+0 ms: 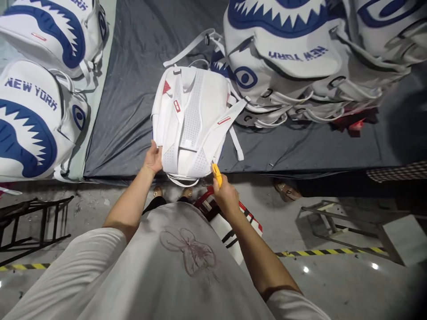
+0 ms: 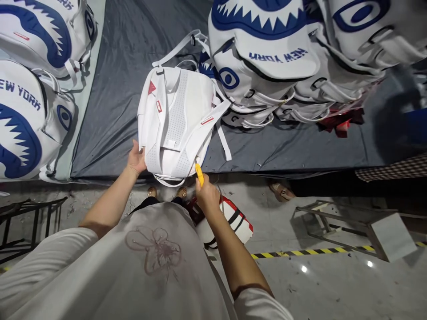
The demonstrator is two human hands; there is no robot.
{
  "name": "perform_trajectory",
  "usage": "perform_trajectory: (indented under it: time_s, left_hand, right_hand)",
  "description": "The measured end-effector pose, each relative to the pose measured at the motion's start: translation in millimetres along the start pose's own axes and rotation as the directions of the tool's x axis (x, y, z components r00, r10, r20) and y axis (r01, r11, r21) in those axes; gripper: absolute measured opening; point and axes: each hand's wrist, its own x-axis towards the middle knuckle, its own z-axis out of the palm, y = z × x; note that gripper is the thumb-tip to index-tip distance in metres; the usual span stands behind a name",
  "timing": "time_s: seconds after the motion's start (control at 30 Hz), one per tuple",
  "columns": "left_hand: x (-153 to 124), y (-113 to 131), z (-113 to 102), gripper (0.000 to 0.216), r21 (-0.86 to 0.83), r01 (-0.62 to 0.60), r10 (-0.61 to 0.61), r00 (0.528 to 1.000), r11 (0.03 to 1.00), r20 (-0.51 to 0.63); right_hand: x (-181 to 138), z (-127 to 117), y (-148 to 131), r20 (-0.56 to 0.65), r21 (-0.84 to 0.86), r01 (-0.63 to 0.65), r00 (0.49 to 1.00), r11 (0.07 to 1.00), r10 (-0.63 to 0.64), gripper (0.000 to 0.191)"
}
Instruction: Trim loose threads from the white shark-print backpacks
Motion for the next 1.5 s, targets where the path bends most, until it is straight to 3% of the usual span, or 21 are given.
perform_trajectory:
  time_s: [0.3, 0.5, 0.57, 0.67, 0.77, 0.8, 0.87, 1.0, 1.03, 1.1, 1.13, 1.17, 1.23, 1.33, 1.43, 1.5]
  left_hand:
    - [15.8, -8.3, 1.2, 0.071, 0.005, -0.007, 0.007, 1.000, 1.000, 0.005]
    - [10.0, -3.9, 3.0, 0.067, -0.016, 0.071, -0.070, 0.996, 0.997, 0.060]
    - [8.6, -2.6, 3.7, 0.066, -0.019, 0.110, -0.109, 0.992, 0.994, 0.059]
    - [10.4, -0.6, 5.4, 0.064, -0.001, 0.134, -0.134, 0.990, 0.991, 0.047]
    - [8.3, 4.0, 11.7, 0.063, 0.240, 0.101, -0.095, 0.995, 0.966, -0.034]
    - [3.7, 5.5, 15.6, 0.063, 0.402, 0.064, -0.032, 0.996, 0.913, -0.086]
    - [-13.3, 6.3, 23.6, 0.063, 0.694, -0.019, 0.155, 0.979, 0.720, -0.134]
    - [-54.6, -9.5, 23.7, 0.076, 0.872, -0.204, 0.396, 0.918, 0.444, 0.013]
    - [-59.6, -17.5, 20.7, 0.076, 0.950, -0.280, 0.454, 0.871, 0.141, 0.189]
    - [-59.9, -36.0, 16.0, 0.072, 0.841, -0.406, 0.287, 0.809, -0.357, 0.513]
    - [-55.8, -45.1, 14.8, 0.071, 0.719, -0.445, 0.154, 0.785, -0.533, 0.600]
    - [-49.7, -53.2, 14.2, 0.073, 0.615, -0.471, 0.040, 0.773, -0.632, 0.633]
    - [-35.1, -65.0, 13.8, 0.079, 0.491, -0.461, -0.056, 0.769, -0.739, 0.637]
    - [-19.1, -68.5, 14.0, 0.081, 0.432, -0.448, -0.093, 0.771, -0.783, 0.630]
    - [-17.0, -52.2, 22.2, 0.073, 0.511, -0.473, -0.075, 0.782, -0.717, 0.619]
    - [-19.4, -29.6, 36.8, 0.063, 0.668, -0.401, 0.105, 0.806, -0.627, 0.583]
  right_hand:
    - [-11.8, -4.9, 0.8, 0.045, 0.088, -0.122, 0.992, 0.989, 0.118, 0.038]
    - [-92.0, 20.8, 24.1, 0.102, 0.189, -0.179, 0.981, 0.966, 0.162, 0.044]
    - [-110.0, 34.4, 17.1, 0.152, 0.195, -0.144, 0.982, 0.970, 0.115, 0.044]
    - [-106.9, 44.6, -8.2, 0.201, 0.159, -0.043, 0.979, 0.986, 0.010, 0.040]
    - [-88.2, 42.4, -31.5, 0.251, 0.096, -0.028, 0.968, 0.995, 0.003, 0.038]
    - [-83.9, 40.7, -35.8, 0.258, 0.084, -0.037, 0.966, 0.996, 0.014, 0.038]
    - [-80.9, 38.3, -39.7, 0.243, 0.090, -0.056, 0.969, 0.994, 0.032, 0.038]
    - [-82.4, 39.3, -39.2, 0.158, 0.158, -0.023, 0.987, 0.987, -0.002, 0.036]
    - [-82.4, 39.2, -38.4, 0.141, 0.171, -0.016, 0.990, 0.985, -0.009, 0.034]
    - [-83.2, 37.2, -36.0, 0.109, 0.195, -0.028, 0.994, 0.980, 0.007, 0.030]
    - [-84.0, 35.8, -34.6, 0.090, 0.208, -0.036, 0.996, 0.977, 0.017, 0.030]
    - [-85.0, 34.4, -33.1, 0.074, 0.224, -0.038, 0.997, 0.974, 0.022, 0.030]
    - [-86.3, 32.5, -29.7, 0.051, 0.261, -0.036, 0.998, 0.965, 0.023, 0.031]
    - [-87.2, 31.6, -22.7, 0.037, 0.328, -0.020, 0.999, 0.944, 0.009, 0.030]
    - [-95.0, 27.9, -10.2, 0.012, 0.450, 0.050, 0.998, 0.891, -0.062, 0.028]
    - [-106.5, 22.3, 1.9, -0.035, 0.549, 0.110, 0.993, 0.828, -0.109, 0.032]
